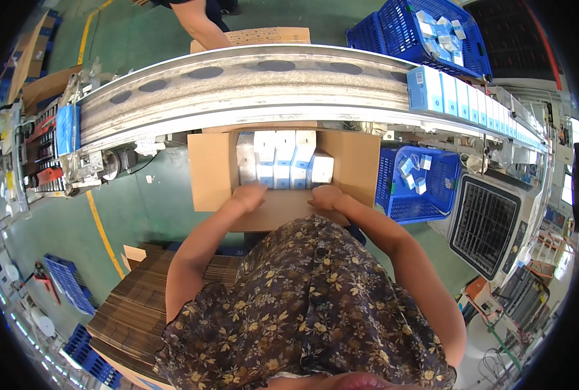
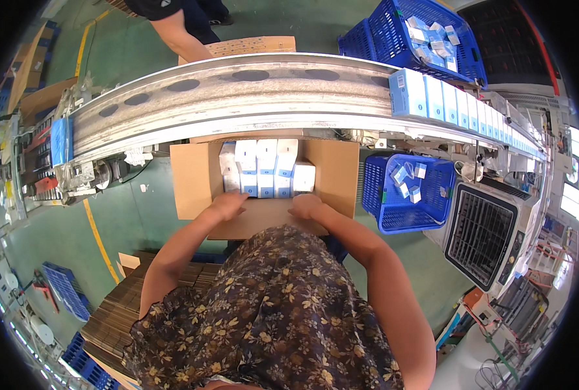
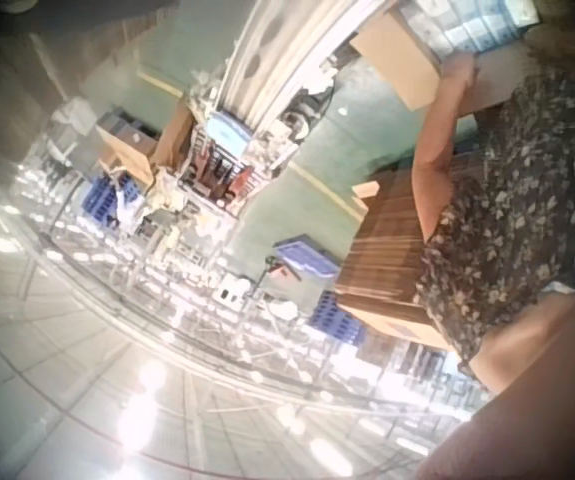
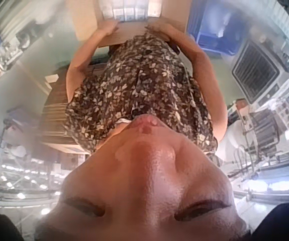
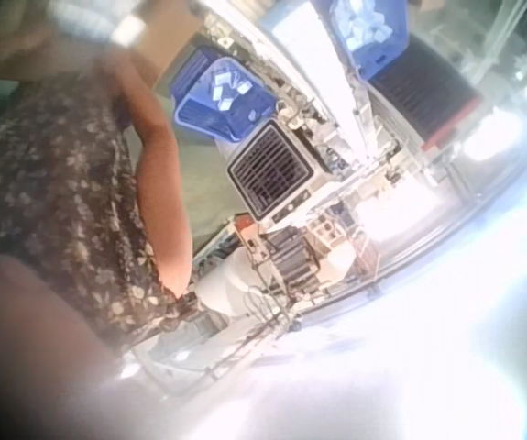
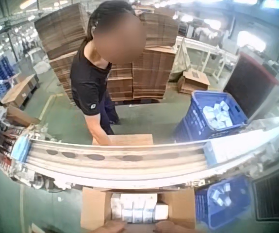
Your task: The person packs small white boxes from a conveyor belt into a larger cardboard box. They arrange the items in rows, close the cardboard box, and place it on a stack of other boxes before retrieving a new empty box to continue the process.
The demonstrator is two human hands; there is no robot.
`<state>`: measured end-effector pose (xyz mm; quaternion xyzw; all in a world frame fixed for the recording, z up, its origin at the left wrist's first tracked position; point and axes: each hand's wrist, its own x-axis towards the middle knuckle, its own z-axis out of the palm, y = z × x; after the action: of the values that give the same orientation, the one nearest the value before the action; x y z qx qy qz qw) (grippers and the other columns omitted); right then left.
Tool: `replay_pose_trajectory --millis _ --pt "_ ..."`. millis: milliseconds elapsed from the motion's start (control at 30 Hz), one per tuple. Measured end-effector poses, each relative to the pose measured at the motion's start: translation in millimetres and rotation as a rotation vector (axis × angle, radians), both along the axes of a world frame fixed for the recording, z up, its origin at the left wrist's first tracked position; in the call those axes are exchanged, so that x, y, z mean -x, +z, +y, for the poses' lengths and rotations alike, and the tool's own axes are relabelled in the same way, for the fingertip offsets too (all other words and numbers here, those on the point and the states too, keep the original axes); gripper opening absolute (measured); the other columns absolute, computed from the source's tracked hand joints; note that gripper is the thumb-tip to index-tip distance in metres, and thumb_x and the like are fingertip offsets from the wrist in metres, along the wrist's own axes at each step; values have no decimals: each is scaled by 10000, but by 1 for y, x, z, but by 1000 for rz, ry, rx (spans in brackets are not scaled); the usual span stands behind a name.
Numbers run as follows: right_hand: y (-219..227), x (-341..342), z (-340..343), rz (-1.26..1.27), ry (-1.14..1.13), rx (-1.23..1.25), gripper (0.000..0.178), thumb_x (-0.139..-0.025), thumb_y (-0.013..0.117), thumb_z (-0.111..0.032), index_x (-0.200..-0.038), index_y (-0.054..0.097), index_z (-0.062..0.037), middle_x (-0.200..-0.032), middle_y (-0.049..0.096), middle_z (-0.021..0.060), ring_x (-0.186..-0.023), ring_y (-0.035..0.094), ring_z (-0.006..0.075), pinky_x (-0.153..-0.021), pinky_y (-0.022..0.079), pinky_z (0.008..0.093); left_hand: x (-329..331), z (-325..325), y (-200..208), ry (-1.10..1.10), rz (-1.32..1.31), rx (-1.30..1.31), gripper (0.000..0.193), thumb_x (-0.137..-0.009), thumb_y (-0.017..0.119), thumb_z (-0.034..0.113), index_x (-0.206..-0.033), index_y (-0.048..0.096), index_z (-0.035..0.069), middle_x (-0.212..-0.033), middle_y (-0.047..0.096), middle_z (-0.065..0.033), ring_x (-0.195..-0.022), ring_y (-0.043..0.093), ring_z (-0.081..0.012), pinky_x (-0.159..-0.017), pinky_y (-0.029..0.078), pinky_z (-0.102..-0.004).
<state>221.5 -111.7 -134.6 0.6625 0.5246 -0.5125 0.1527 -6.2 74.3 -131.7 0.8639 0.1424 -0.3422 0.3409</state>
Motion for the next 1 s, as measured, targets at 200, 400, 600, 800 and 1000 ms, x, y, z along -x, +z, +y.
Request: replay_pose_trajectory --millis 200,400,600,800,1000 --pt "-24 -15 33 -358 -239 -304 668 -926 574 -552 -1163 566 73 -1212 590 251 -1178 556 396 -974 479 447 -54 4 3 382 -214 -90 462 -911 661 263 -1345 532 169 -1226 498 -181 -1121 568 -359 -929 517 -440" --pt "-80 -59 96 -477 -362 -138 874 -870 538 -702 -1330 515 41 -1416 489 205 -1289 480 363 -1046 433 440 -115 9 -47 320 -182 -216 493 -920 649 306 -1392 518 248 -1273 534 -174 -1160 552 -352 -971 493 -443" --pt "-107 -80 116 -538 -346 -478 577 -966 480 -495 -1401 538 -119 -1444 513 152 -1309 501 322 -1092 399 431 -148 9 -108 353 -28 -253 441 -953 553 268 -1372 548 128 -1391 553 -166 -1223 569 -335 -1015 481 -411" --pt "-63 -50 88 11 -315 -523 395 -889 680 -330 -1125 634 -17 -1111 614 212 -1074 604 391 -865 530 422 -145 0 23 241 198 60 284 -944 581 272 -977 712 22 -1098 685 -163 -1138 607 -337 -968 482 -452" --pt "-67 16 134 -102 -17 -496 921 -797 786 -366 -1505 290 -46 -1384 418 183 -1200 531 359 -928 538 405 -42 -25 80 327 -426 -688 232 -852 647 171 -1038 695 41 -1275 594 -111 -1216 547 -311 -1004 474 -433"
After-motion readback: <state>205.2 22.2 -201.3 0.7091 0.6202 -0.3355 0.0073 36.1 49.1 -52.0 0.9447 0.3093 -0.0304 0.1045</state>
